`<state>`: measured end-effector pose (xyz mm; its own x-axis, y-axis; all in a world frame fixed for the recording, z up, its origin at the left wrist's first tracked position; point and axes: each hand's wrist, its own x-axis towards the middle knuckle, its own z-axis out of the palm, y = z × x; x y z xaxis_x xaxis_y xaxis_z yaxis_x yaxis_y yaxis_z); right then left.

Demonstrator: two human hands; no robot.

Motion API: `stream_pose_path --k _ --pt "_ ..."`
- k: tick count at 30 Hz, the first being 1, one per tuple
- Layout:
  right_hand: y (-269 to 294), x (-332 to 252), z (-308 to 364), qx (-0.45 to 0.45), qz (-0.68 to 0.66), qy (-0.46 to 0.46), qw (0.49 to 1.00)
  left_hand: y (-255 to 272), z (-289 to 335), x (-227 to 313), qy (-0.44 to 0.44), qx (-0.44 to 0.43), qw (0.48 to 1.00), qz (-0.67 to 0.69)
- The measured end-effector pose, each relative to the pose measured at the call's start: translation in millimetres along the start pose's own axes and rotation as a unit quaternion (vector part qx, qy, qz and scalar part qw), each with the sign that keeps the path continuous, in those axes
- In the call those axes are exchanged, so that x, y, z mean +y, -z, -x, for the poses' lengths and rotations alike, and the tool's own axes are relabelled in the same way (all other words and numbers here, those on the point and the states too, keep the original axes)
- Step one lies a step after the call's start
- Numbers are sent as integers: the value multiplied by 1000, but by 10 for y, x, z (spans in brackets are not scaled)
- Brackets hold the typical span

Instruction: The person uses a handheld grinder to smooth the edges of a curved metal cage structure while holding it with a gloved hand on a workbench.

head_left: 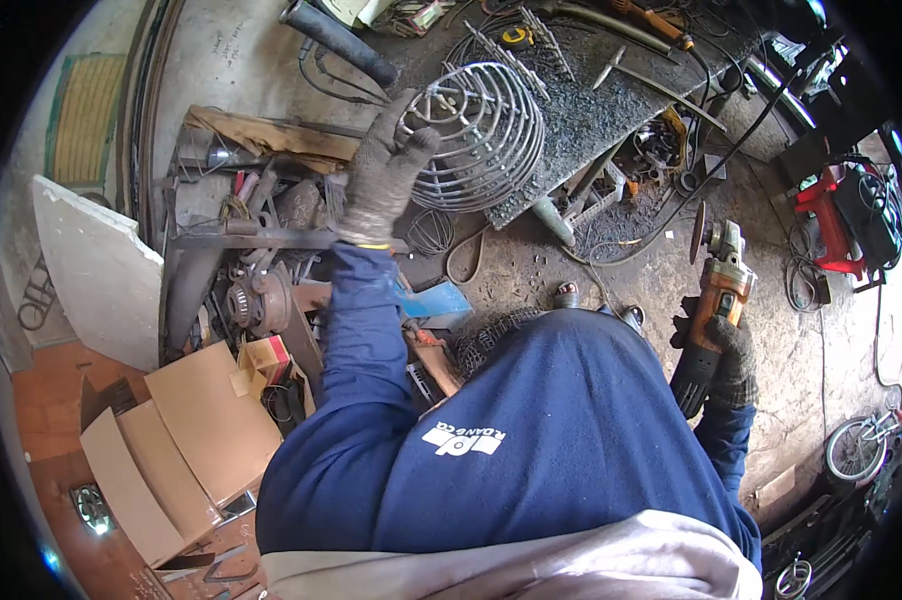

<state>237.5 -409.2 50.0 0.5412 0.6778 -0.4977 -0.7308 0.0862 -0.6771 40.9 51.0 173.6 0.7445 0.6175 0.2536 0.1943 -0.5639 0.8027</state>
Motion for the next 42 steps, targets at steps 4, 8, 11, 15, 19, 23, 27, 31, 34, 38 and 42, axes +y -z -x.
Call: stream_pose_path --k 4,8,11,15,19,23,27,31,34,38,42 --pt "-11 -30 -46 -29 -11 -14 999 -147 66 104 8 132 989 -72" --pt "67 -126 -66 -46 5 -27 999 -258 -35 402 43 84 994 -63" --pt "121 -197 -97 -56 16 -39 998 -18 -429 642 86 21 991 -96" --pt "228 -144 -117 -50 7 -53 997 13 -479 500 -7 33 988 -150" --pt "192 -194 -155 -30 35 -53 998 93 -779 570 30 19 971 -238" --pt "202 -245 -184 -35 11 -50 998 146 -874 349 -32 -9 962 -269" --pt "259 -223 -252 -42 17 -63 997 174 -996 514 120 -13 968 -220" --pt "186 -249 -299 -45 12 -54 997 228 -860 418 147 27 980 -134" --pt "83 -235 -324 -57 11 -57 997 301 -669 620 239 26 955 -172" --pt "196 -289 -316 -51 24 -46 997 -59 -392 676 165 -17 982 -85" --pt "129 -294 -328 -70 17 -69 995 -358 263 879 101 -59 992 -38"
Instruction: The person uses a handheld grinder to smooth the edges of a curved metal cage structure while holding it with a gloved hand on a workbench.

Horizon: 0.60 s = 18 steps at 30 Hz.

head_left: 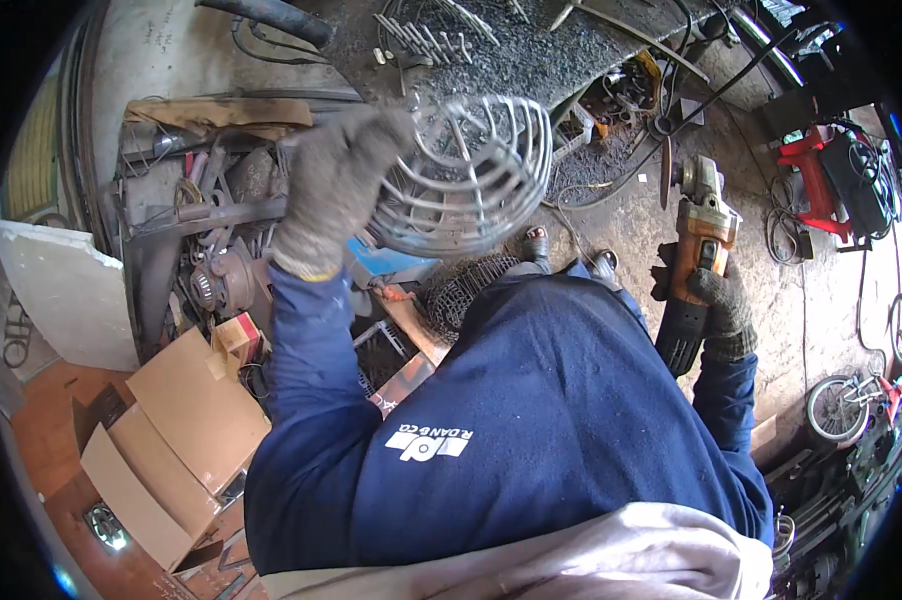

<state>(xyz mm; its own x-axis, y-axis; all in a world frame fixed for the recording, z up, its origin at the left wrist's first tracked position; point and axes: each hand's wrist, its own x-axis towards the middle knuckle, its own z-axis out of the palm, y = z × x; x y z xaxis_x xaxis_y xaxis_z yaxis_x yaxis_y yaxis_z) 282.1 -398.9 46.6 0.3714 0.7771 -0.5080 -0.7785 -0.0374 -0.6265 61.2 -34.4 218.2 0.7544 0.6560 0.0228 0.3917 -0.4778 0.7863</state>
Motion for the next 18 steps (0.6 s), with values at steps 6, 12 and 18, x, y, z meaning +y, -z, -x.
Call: stream_pose_path --k 6,12,18 --pt "-153 -101 39 8 61 -51 997 -443 424 -578 -1 26 998 -50" --pt "-434 -7 -68 17 249 -53 967 -680 375 -1340 -160 123 976 -81" --pt "-911 45 -210 1 397 9 918 -805 215 -1691 -44 107 989 -95"
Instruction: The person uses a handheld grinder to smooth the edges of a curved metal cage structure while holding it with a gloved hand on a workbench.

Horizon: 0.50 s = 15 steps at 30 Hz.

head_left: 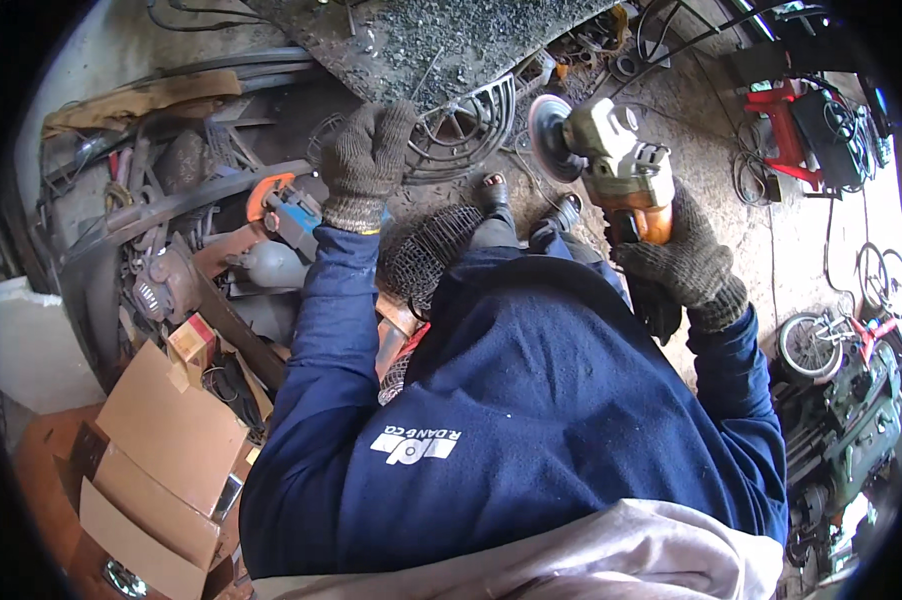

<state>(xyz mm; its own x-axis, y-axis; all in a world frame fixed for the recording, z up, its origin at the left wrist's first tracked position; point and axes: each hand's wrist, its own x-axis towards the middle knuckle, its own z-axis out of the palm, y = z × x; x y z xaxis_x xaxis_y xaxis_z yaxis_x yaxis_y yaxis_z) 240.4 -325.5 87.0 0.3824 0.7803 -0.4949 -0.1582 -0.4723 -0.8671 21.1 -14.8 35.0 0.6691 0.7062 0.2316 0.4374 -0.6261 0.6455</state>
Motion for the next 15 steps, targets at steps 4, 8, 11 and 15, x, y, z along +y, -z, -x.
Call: stream_pose_path --k 4,8,11,15 --pt "-260 -175 -73 2 79 27 997 -68 -30 -213 -12 -23 999 -23" --pt "-457 -263 -106 2 75 -3 997 -177 -35 -293 -54 48 997 17" --pt "-537 -282 -103 5 96 -11 995 -139 -45 -309 -60 45 997 22" --pt "-626 -473 -116 10 165 -30 986 -173 -41 -410 -58 23 996 70"
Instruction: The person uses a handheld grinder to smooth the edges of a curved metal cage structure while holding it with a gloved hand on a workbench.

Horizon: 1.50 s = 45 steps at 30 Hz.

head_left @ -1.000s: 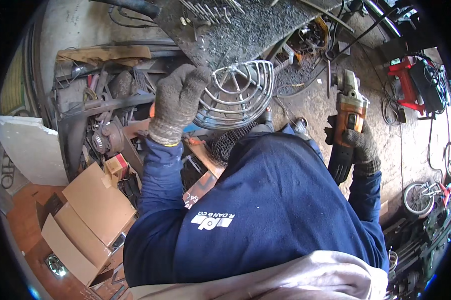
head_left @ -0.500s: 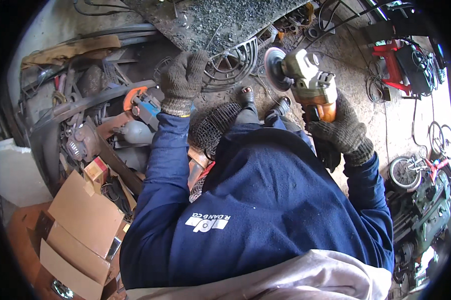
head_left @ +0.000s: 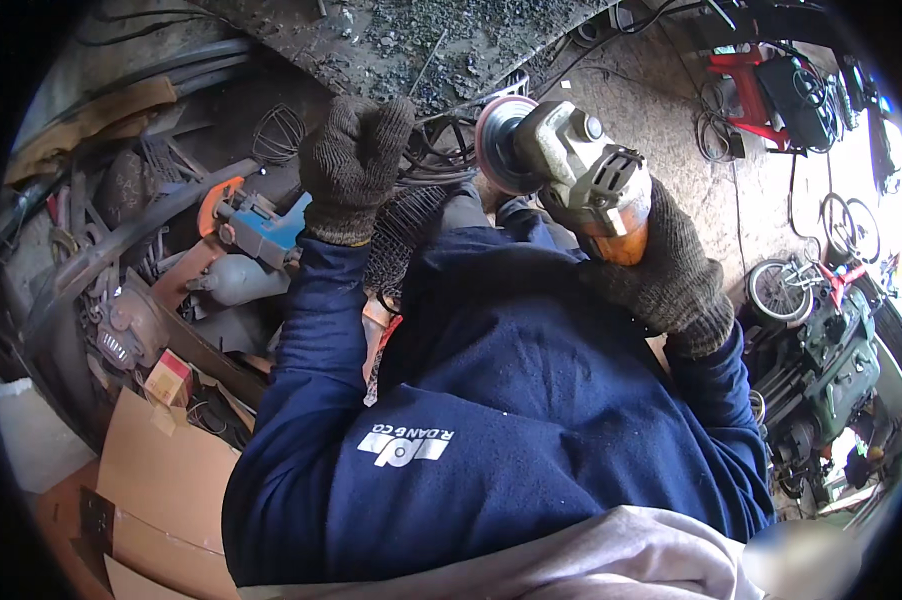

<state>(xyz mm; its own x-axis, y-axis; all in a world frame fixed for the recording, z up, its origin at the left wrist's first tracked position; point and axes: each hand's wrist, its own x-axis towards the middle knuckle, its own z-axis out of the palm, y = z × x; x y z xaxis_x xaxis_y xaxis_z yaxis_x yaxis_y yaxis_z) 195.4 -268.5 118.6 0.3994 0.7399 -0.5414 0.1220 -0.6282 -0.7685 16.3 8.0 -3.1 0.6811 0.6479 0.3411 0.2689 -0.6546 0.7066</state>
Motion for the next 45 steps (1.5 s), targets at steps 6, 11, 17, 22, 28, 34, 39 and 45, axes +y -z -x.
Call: stream_pose_path --k 6,11,17,22,28,34,39,45 --pt "-83 -39 43 9 8 18 1000 -10 9 34 41 1 999 5" --pt "-114 -81 2 10 30 19 999 -14 13 89 115 1 987 111" --pt "-93 -123 -54 -5 -34 -3 999 -1 15 93 99 -15 994 51" --pt "-29 -153 -64 -26 -53 -16 998 -36 53 -27 23 29 999 -2" --pt "-12 -67 -60 -18 -16 47 999 -33 10 56 -4 53 998 -13" --pt "42 -196 -98 -58 -20 -16 998 -27 54 -38 5 28 1000 4" --pt "64 -227 -138 -54 17 -16 998 -38 83 -16 31 23 999 -1" --pt "57 -116 -124 -12 63 45 997 -76 100 -82 68 40 991 105"
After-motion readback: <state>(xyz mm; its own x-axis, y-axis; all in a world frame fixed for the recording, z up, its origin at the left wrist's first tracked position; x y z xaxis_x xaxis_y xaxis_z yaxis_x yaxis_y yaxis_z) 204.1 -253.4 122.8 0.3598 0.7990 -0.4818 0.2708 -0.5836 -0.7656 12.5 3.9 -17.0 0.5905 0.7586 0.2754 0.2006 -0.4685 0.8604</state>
